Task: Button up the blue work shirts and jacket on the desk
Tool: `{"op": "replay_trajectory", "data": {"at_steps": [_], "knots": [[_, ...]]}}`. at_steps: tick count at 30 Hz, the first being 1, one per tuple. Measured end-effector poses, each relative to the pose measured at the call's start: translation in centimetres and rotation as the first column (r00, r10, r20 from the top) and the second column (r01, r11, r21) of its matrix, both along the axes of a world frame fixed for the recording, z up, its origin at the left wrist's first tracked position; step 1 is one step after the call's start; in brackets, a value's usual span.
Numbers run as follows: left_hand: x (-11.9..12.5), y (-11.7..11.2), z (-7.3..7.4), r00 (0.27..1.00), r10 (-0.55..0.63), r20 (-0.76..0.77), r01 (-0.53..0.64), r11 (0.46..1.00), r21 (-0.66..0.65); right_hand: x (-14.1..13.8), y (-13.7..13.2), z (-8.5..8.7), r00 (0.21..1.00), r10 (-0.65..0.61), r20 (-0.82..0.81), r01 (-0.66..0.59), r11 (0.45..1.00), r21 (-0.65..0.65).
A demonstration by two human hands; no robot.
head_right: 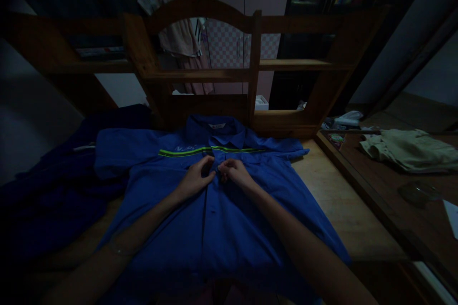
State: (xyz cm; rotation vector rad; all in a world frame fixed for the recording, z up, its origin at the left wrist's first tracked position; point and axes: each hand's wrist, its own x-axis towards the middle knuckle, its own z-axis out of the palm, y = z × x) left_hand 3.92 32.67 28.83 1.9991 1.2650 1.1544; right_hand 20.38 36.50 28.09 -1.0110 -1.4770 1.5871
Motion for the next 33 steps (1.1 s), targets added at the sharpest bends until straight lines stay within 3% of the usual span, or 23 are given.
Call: {"op": "replay_trajectory", "data": {"at_steps": [5, 14, 29, 33], "knots": [[-0.2, 0.2, -0.3, 0.999, 0.027, 0.02, -0.027, 1.0, 0.005, 0.0, -0.3, 0.2, 1.0, -0.005, -0.017, 0.005, 1.0, 0.009], [-0.8, 0.8, -0.9, 0.988, -0.016, 0.155, 0.033, 0.994, -0.103, -0.2, -0.8, 0.2, 0.998, -0.063, -0.027, 0.066, 0.992, 0.108], [-1.1, 1.9, -1.7, 0.961, 0.091, 0.262, -0.029, 0.972, -0.234, 0.0, -1.3, 1.1, 0.979, -0.148, -0.139, 0.156, 0.987, 0.047], [-1.1, 2.2, -2.1, 0.95, 0.106, 0.293, -0.033, 0.969, -0.244, -0.1, -1.2, 0.7, 0.979, -0.148, -0.138, 0.157, 0.986, 0.06]]}}
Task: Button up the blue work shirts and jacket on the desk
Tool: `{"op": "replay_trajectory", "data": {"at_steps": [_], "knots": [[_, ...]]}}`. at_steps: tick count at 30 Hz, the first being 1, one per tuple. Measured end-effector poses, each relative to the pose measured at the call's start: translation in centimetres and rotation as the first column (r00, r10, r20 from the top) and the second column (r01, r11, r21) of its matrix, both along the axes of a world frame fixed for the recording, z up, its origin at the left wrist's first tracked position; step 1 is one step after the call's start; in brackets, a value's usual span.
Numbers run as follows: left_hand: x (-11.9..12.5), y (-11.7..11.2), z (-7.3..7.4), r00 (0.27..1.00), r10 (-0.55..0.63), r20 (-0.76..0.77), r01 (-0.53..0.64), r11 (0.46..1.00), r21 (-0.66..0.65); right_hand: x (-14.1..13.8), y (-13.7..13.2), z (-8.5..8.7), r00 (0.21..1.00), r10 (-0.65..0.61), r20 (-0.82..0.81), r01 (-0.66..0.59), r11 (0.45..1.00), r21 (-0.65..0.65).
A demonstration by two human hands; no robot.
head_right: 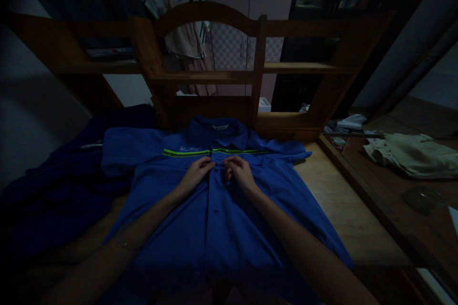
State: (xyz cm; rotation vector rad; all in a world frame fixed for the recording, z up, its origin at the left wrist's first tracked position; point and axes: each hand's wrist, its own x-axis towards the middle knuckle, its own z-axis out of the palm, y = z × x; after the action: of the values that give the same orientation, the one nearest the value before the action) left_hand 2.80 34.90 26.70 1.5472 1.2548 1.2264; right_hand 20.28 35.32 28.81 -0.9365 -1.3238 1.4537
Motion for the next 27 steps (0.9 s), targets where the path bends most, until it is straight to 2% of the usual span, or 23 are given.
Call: {"op": "replay_trajectory", "data": {"at_steps": [4, 7, 9, 12, 15, 19, 22, 27], "knots": [[-0.2, 0.1, -0.3, 0.996, -0.066, -0.058, 0.069, 0.996, 0.049, 0.2, 0.4, -0.9, 0.997, -0.016, 0.073, 0.009, 0.995, 0.101], [-0.5, 0.0, -0.2, 0.988, -0.128, -0.09, 0.134, 0.989, 0.061, 0.6, -0.2, -0.4, 0.968, -0.098, 0.23, 0.035, 0.964, 0.262], [-0.6, 0.0, -0.1, 0.985, -0.149, -0.088, 0.154, 0.987, 0.055, 0.8, -1.3, 0.8, 0.911, -0.179, 0.371, 0.014, 0.913, 0.408], [-0.7, -0.1, -0.2, 0.988, -0.118, -0.098, 0.124, 0.99, 0.061, 0.9, -4.0, 2.7, 0.775, -0.232, 0.588, -0.179, 0.812, 0.556], [-0.6, -0.1, -0.4, 0.995, -0.073, -0.067, 0.078, 0.994, 0.077, 1.1, -7.0, 3.5, 0.621, -0.245, 0.745, -0.363, 0.752, 0.55], [-0.4, 0.1, -0.3, 0.999, -0.037, -0.038, 0.041, 0.992, 0.117, 1.6, -9.2, 3.1, 0.443, -0.301, 0.844, -0.447, 0.743, 0.499], [-0.2, 0.7, 0.1, 0.992, 0.036, -0.121, -0.017, 0.989, 0.15, 2.1, -9.5, 3.0, 0.335, -0.341, 0.878, -0.488, 0.734, 0.472], [-0.2, 2.9, 0.9, 0.971, 0.164, -0.173, -0.132, 0.974, 0.183, 1.8, -8.5, 3.1, 0.235, -0.398, 0.887, -0.534, 0.709, 0.46]]}}
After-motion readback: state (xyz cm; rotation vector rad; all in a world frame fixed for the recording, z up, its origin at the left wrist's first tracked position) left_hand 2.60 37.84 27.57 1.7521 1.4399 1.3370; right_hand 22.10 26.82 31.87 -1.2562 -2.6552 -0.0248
